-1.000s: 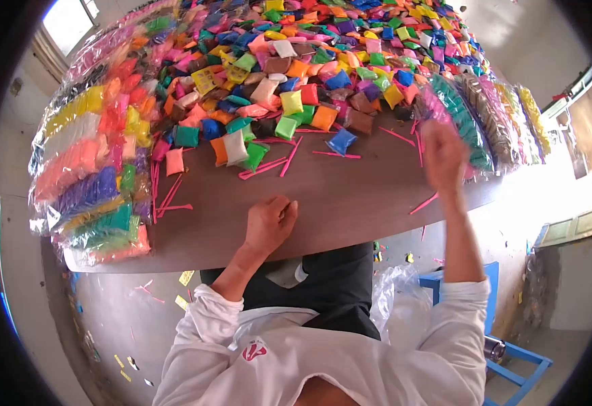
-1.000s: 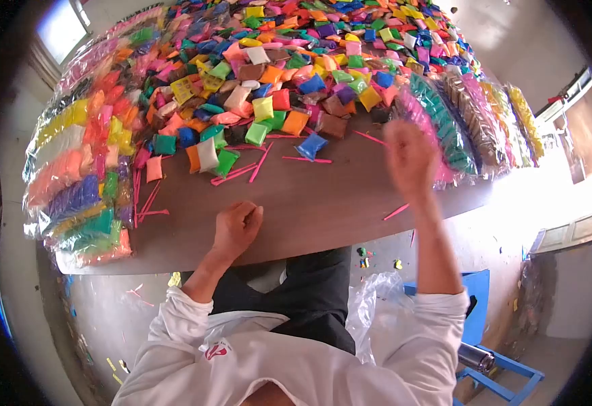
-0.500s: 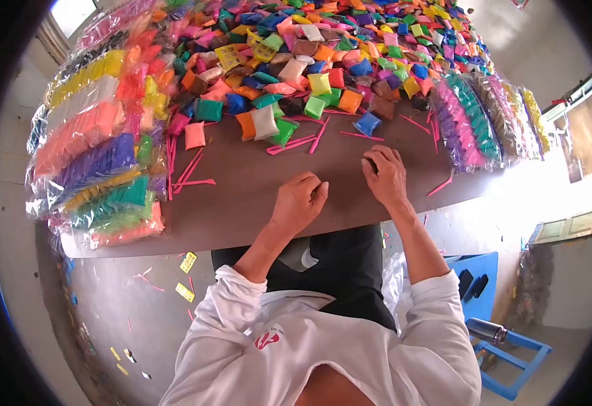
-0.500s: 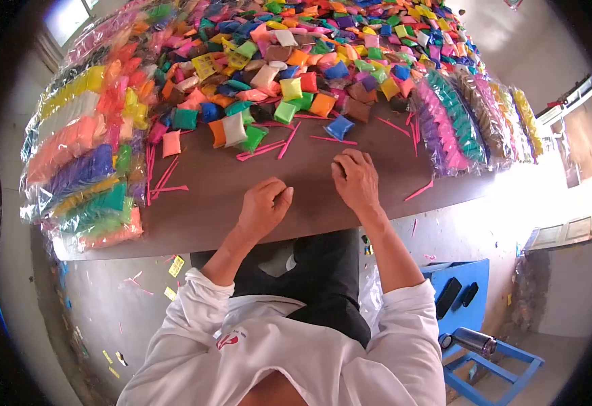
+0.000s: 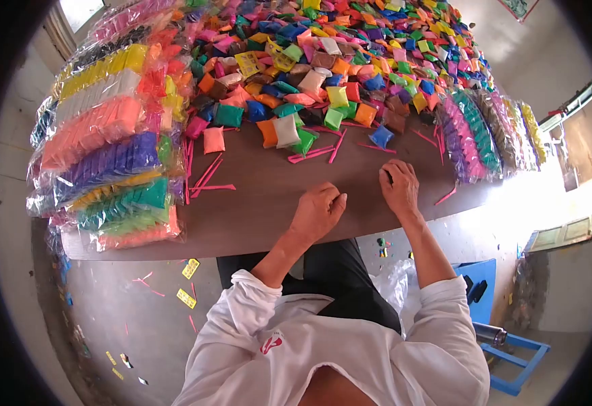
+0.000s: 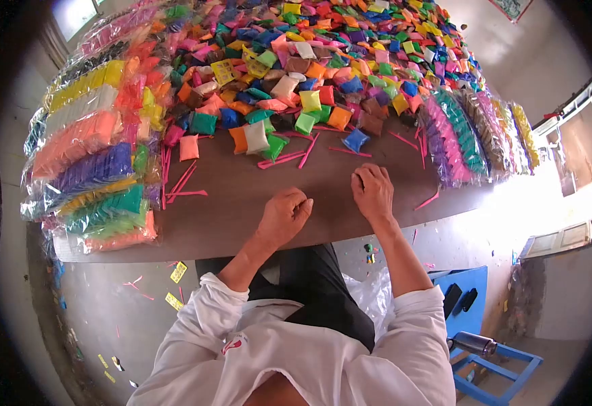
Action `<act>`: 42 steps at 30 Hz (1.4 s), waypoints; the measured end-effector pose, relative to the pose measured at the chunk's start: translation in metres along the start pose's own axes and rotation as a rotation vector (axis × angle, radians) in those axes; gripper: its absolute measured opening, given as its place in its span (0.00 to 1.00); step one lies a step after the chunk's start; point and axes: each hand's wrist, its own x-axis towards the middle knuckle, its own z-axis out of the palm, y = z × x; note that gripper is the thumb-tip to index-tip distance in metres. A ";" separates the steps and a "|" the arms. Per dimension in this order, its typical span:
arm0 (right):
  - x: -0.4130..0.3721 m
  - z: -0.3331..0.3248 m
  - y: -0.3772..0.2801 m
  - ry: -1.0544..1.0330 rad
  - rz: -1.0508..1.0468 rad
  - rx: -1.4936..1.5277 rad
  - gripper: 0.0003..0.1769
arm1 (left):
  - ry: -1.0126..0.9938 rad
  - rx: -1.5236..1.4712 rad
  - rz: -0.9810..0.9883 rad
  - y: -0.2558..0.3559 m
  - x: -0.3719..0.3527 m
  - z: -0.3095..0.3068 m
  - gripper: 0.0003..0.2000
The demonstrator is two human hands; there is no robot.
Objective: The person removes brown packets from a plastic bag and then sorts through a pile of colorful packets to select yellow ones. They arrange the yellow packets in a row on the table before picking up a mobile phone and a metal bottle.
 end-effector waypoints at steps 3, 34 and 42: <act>0.009 0.010 -0.012 0.020 -0.030 0.090 0.08 | 0.026 0.087 0.095 0.000 0.000 0.000 0.06; 0.088 0.112 -0.112 0.106 0.164 0.811 0.06 | -0.079 0.301 0.180 -0.003 0.000 0.006 0.06; 0.088 0.122 -0.110 0.034 0.035 0.697 0.05 | -0.080 0.292 0.155 0.001 0.002 0.005 0.05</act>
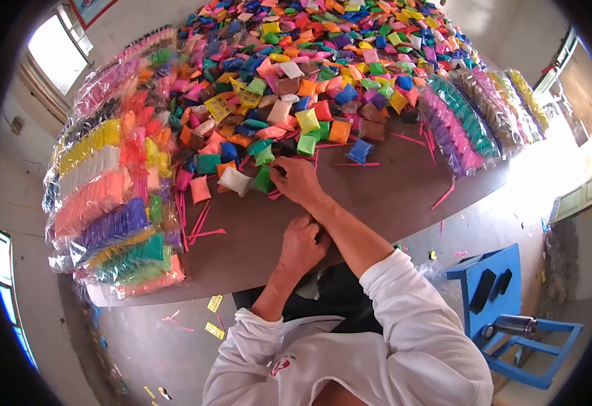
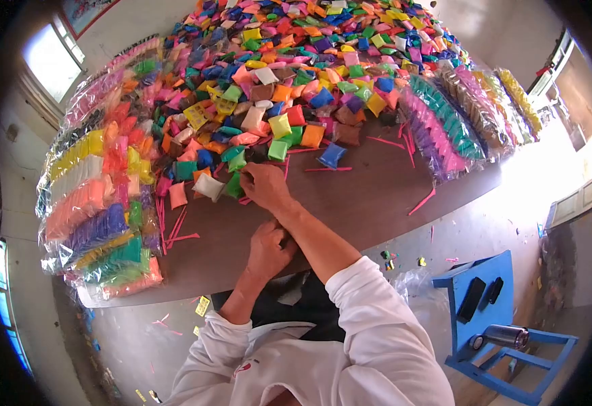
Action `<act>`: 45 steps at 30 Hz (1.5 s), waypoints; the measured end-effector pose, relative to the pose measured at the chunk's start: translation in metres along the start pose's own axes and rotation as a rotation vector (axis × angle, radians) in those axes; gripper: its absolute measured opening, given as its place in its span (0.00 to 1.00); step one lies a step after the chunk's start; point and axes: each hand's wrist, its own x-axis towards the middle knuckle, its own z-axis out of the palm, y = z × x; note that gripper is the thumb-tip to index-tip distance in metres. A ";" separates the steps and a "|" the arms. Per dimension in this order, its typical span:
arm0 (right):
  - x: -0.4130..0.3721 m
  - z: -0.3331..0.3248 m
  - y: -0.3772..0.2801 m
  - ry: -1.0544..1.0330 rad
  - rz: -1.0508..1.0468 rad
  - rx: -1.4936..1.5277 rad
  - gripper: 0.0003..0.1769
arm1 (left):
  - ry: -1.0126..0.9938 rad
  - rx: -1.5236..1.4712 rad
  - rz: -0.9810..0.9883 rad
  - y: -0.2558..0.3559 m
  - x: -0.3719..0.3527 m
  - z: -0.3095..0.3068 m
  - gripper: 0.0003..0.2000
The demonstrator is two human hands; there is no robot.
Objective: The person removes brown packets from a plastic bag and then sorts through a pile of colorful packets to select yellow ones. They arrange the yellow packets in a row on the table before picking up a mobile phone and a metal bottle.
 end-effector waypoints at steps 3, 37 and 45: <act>0.000 0.002 0.000 0.003 -0.031 -0.064 0.05 | 0.001 -0.017 -0.002 0.001 -0.001 -0.002 0.06; 0.053 -0.040 0.013 0.148 -0.138 -0.411 0.19 | -0.096 0.137 -0.123 -0.019 -0.004 -0.069 0.06; 0.117 -0.020 0.060 -0.027 -0.048 -0.702 0.32 | 0.115 0.400 -0.312 -0.091 -0.046 -0.132 0.09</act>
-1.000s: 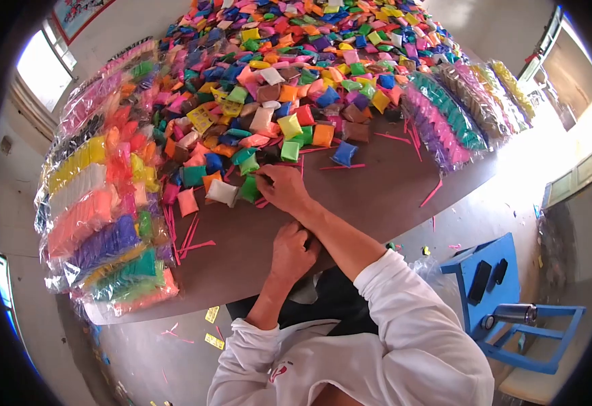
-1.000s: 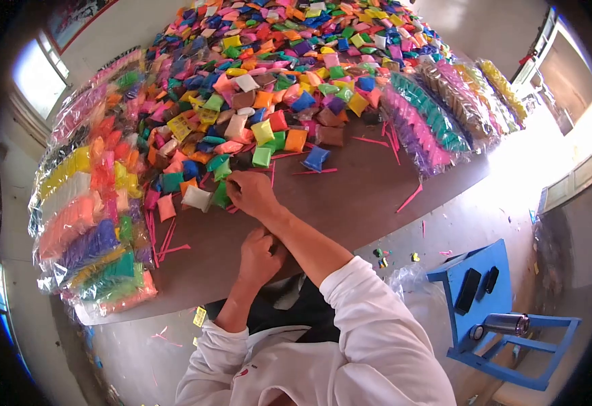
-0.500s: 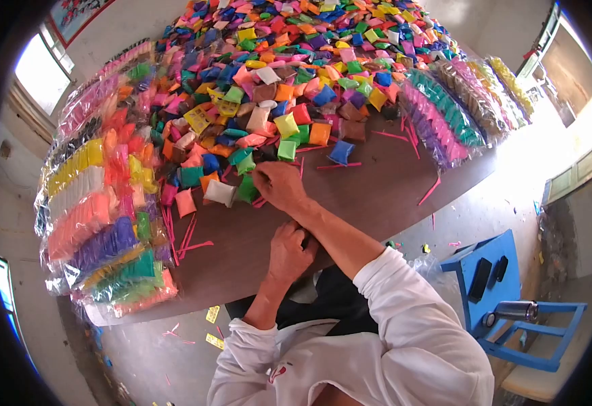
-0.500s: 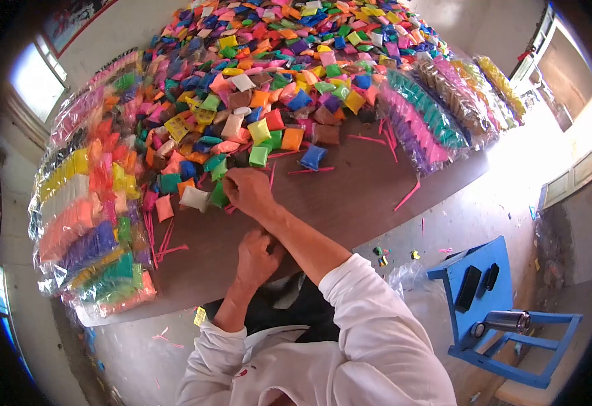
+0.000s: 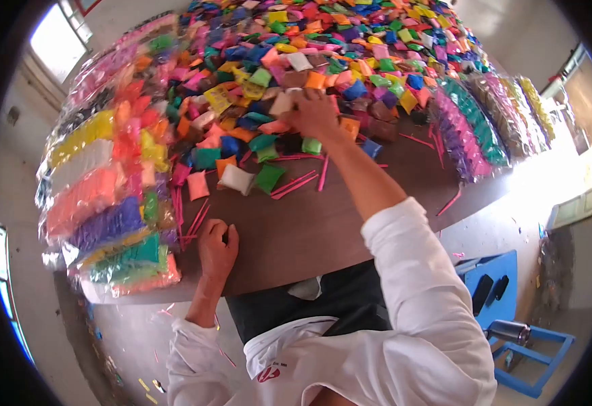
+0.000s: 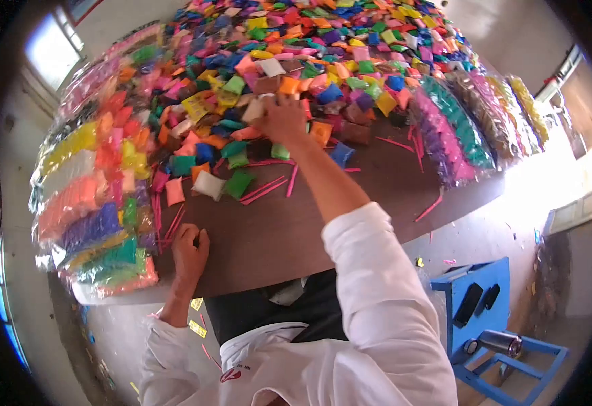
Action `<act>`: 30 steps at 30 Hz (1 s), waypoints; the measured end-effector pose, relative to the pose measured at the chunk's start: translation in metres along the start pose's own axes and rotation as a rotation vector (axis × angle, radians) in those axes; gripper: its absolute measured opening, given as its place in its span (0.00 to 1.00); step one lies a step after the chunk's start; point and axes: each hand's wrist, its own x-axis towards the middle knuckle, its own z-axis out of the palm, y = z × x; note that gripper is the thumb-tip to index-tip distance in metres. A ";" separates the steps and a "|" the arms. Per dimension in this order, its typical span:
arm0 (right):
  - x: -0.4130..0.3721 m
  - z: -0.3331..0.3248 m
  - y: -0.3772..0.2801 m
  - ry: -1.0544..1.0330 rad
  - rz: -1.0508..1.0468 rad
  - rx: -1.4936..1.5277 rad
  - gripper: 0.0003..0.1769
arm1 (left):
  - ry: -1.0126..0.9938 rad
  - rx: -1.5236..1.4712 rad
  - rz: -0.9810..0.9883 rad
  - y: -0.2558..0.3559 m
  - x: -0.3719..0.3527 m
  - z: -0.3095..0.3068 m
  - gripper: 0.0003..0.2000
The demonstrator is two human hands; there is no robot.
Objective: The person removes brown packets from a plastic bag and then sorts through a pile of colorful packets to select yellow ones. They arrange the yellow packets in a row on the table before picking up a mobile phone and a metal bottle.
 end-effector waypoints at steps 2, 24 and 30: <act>-0.001 0.020 0.000 -0.044 -0.050 -0.041 0.33 | -0.028 0.141 0.026 0.008 0.000 0.008 0.08; -0.020 -0.085 0.226 -0.053 0.428 -0.171 0.35 | 0.013 0.190 0.110 0.008 0.001 0.012 0.08; -0.022 -0.119 0.202 -0.178 0.487 -0.089 0.22 | -0.014 0.179 0.057 0.010 -0.002 0.009 0.08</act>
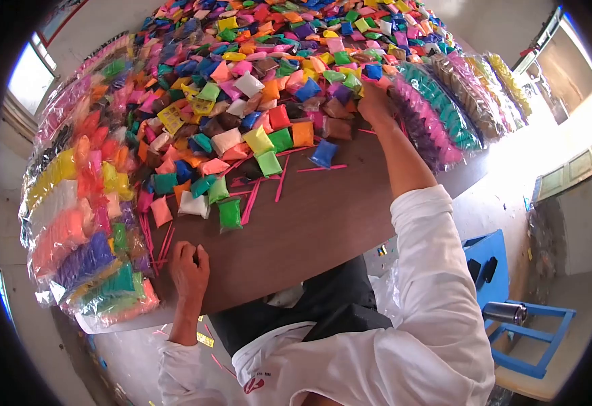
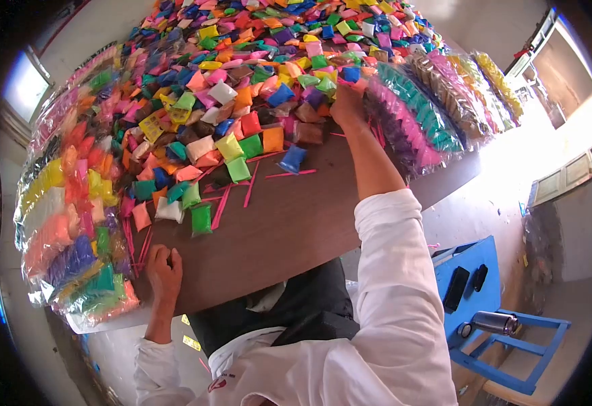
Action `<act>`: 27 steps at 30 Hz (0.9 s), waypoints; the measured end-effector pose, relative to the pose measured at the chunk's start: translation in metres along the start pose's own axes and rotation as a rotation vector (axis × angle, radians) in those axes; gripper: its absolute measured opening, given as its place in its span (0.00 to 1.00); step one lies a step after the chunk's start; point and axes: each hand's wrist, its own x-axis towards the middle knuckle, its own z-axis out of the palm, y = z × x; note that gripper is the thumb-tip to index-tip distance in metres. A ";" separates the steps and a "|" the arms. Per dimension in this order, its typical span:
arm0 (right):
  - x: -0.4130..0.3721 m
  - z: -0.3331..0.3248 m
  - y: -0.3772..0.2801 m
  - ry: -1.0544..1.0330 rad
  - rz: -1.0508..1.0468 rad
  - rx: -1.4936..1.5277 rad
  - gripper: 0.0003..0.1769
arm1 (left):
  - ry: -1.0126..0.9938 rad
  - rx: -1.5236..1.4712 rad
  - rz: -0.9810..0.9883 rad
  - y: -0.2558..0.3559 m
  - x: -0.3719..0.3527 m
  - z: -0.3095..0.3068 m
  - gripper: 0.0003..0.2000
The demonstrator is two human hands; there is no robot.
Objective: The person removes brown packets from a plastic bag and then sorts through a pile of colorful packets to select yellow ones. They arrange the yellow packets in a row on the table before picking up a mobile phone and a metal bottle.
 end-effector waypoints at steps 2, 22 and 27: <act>0.005 0.008 0.008 0.100 0.077 -0.035 0.19 | 0.014 0.005 0.006 0.002 0.001 -0.001 0.08; 0.006 0.010 -0.038 0.329 -0.239 0.456 0.13 | 0.056 -0.006 0.042 0.003 0.002 -0.003 0.08; 0.078 0.042 -0.043 0.155 -0.265 0.320 0.14 | 0.043 0.003 0.031 0.003 0.004 -0.002 0.08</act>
